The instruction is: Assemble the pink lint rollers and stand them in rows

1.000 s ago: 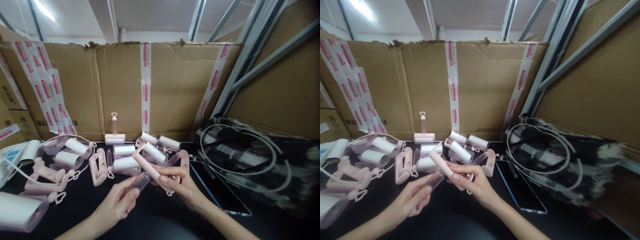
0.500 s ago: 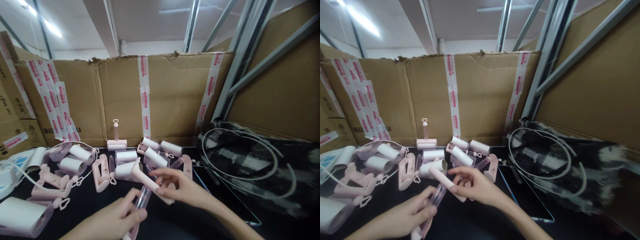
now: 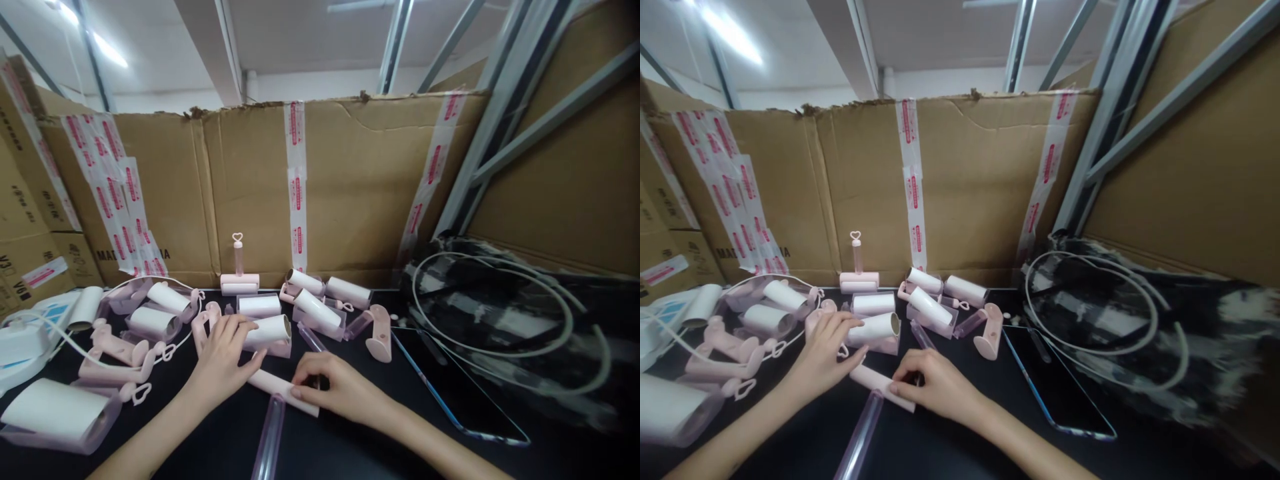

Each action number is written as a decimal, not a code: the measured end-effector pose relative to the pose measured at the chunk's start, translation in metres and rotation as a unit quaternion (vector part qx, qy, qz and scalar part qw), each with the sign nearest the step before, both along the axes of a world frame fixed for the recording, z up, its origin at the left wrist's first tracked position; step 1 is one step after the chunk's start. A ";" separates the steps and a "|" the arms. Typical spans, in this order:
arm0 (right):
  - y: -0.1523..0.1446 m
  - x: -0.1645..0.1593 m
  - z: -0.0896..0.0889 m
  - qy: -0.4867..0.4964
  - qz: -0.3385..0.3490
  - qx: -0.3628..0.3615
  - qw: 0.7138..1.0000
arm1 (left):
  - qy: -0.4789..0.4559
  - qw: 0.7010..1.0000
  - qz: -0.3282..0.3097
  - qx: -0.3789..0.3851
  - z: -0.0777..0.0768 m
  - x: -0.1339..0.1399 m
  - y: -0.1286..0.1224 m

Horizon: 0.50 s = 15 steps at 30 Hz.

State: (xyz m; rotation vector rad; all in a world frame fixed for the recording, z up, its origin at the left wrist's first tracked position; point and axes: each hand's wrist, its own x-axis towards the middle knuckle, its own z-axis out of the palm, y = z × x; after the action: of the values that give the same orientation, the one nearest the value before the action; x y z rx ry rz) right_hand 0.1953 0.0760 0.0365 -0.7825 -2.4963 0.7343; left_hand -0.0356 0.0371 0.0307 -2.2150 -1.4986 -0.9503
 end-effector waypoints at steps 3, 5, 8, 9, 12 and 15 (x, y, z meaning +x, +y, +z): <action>0.013 -0.006 0.006 0.033 -0.052 0.068 0.996 | 0.007 1.000 -0.010 -0.002 -0.003 0.005 -0.004; 0.026 -0.013 0.013 0.038 -0.069 0.137 0.987 | 0.005 1.000 -0.011 0.001 -0.005 0.007 -0.006; 0.046 -0.025 0.026 -0.008 -0.062 0.211 0.976 | -0.006 1.000 -0.018 0.011 -0.006 0.006 -0.006; 0.050 -0.028 0.032 -0.024 -0.055 0.221 0.974 | -0.010 1.000 -0.024 0.011 -0.006 0.005 -0.005; 0.050 -0.035 0.058 -0.025 -0.027 0.209 0.977 | -0.046 0.998 -0.040 -0.001 -0.006 0.003 -0.001; 0.043 -0.039 0.084 0.022 0.014 0.148 0.989 | -0.145 0.988 -0.027 -0.036 -0.003 0.003 0.000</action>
State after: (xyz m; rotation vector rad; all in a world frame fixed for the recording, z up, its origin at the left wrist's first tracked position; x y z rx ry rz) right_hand 0.1560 0.1189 0.1203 -0.6179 -2.5004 0.3715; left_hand -0.0329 0.0368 0.0278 -2.2539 -1.6235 -1.3020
